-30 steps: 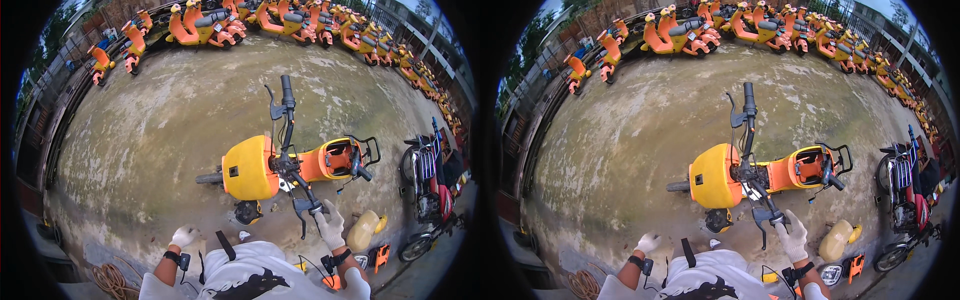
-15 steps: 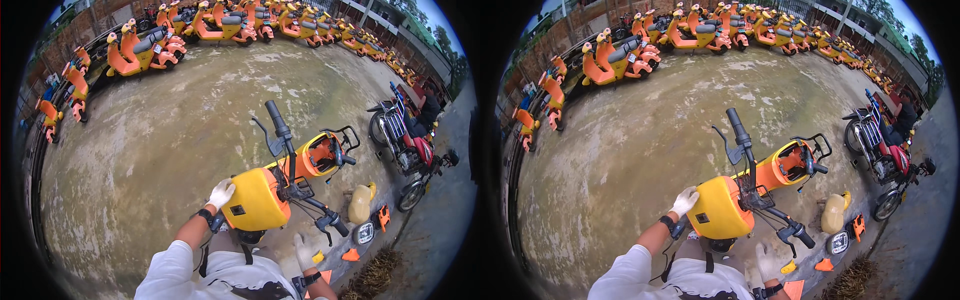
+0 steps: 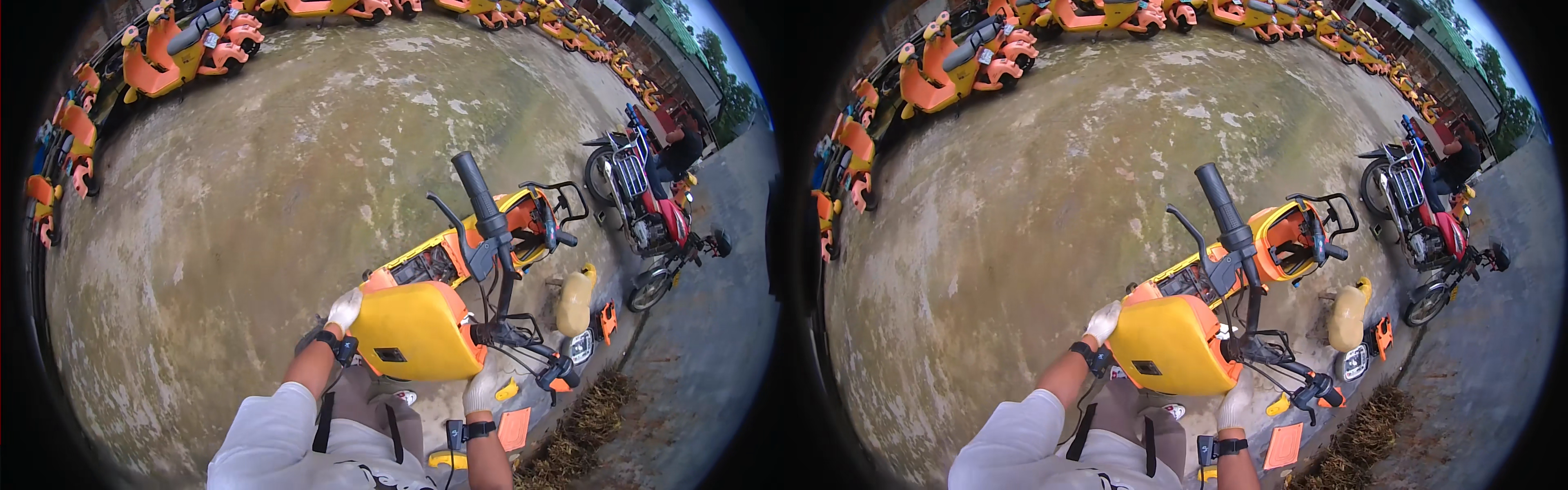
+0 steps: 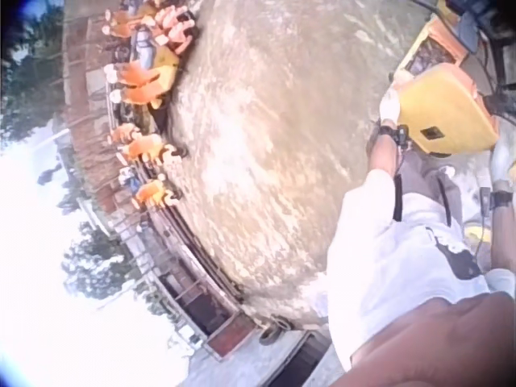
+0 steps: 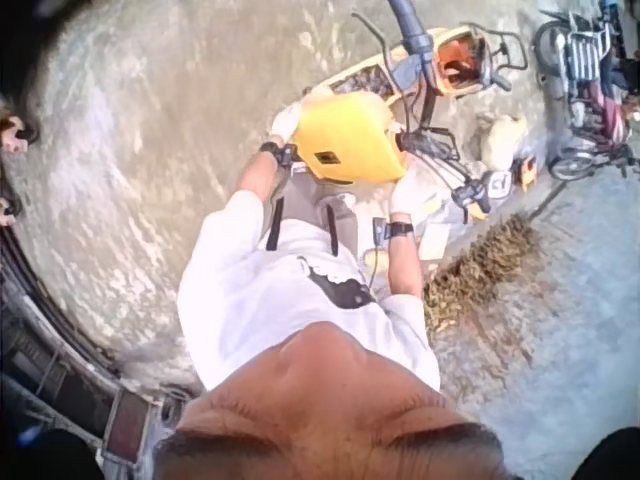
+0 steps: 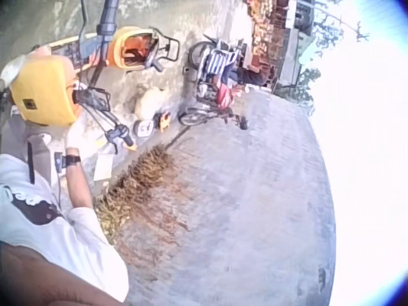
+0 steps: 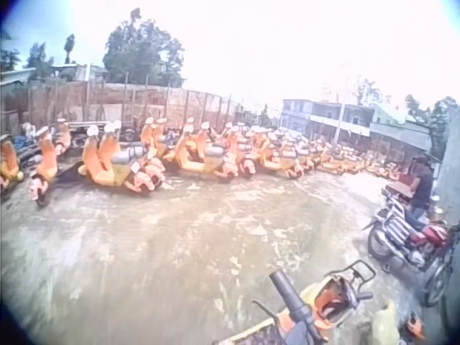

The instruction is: Replacing parts and inspecting components on a motorcycle in an outdoor repair yard.

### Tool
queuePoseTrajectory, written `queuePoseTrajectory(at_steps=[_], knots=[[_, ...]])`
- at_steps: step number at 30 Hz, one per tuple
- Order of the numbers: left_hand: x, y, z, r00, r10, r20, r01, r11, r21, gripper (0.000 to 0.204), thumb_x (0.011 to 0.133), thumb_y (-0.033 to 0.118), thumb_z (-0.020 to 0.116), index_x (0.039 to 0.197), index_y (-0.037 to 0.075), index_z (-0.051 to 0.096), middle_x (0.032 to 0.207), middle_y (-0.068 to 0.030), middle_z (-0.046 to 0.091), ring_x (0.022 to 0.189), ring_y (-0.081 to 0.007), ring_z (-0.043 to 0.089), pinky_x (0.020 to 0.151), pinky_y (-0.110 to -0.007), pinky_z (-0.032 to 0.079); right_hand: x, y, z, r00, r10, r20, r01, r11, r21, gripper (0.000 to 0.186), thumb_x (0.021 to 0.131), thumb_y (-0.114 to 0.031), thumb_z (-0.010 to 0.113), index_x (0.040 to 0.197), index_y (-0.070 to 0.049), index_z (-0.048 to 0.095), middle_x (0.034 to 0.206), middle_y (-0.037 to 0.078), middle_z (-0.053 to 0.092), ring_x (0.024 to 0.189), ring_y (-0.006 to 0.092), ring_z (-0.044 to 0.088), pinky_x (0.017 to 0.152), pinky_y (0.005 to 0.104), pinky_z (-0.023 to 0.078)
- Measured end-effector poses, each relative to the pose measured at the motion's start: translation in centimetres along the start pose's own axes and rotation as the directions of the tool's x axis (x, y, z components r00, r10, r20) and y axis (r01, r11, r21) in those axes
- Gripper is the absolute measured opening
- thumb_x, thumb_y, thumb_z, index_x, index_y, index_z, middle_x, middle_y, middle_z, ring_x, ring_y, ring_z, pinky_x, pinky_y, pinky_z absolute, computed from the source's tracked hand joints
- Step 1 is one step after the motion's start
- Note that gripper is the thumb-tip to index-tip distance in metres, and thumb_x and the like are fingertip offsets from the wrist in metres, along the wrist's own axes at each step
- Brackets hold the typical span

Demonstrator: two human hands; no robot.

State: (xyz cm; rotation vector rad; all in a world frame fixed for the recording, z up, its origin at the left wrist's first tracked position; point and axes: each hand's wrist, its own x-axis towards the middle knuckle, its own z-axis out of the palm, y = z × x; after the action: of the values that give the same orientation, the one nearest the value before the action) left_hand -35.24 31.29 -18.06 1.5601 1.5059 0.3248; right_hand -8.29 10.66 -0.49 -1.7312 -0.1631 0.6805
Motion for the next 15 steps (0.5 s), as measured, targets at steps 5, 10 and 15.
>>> queuePoseTrajectory(at_steps=[5,10,15], knots=[[0.0,-13.7,5.6,0.844,-0.439,0.307,0.513,0.495,-0.701,0.047,0.1,0.031,0.032,0.111,-0.003,0.064,0.107,-0.0253,0.068,0.102,-0.0372,0.065,0.09,-0.046,0.049,2.3,5.1,-2.2,0.974,0.215,0.075,-0.227,0.916,0.329,0.047,0.1,-0.041,0.054,0.134,-0.01,0.054,0.128,0.007,0.063,0.115,0.0233,0.06,0.099,0.0357,0.045],[-2.3,-10.8,6.9,0.835,-0.512,0.201,0.521,0.62,-0.587,0.053,0.098,0.036,0.035,0.111,-0.007,0.063,0.114,-0.0294,0.066,0.108,-0.0446,0.061,0.092,-0.048,0.046,1.6,4.1,-2.8,0.938,0.345,0.027,-0.33,0.869,0.37,0.05,0.101,-0.046,0.049,0.134,-0.009,0.056,0.129,0.009,0.064,0.117,0.0235,0.061,0.1,0.0391,0.047],[-3.8,-8.7,6.6,0.801,-0.597,0.039,0.521,0.664,-0.537,0.057,0.095,0.038,0.033,0.111,-0.008,0.063,0.118,-0.0345,0.062,0.118,-0.0496,0.054,0.1,-0.051,0.042,1.1,3.3,-2.8,0.937,0.342,0.075,-0.349,0.905,0.244,0.061,0.098,-0.058,0.046,0.142,-0.016,0.048,0.138,0.01,0.057,0.124,0.0284,0.055,0.1,0.0469,0.046]])
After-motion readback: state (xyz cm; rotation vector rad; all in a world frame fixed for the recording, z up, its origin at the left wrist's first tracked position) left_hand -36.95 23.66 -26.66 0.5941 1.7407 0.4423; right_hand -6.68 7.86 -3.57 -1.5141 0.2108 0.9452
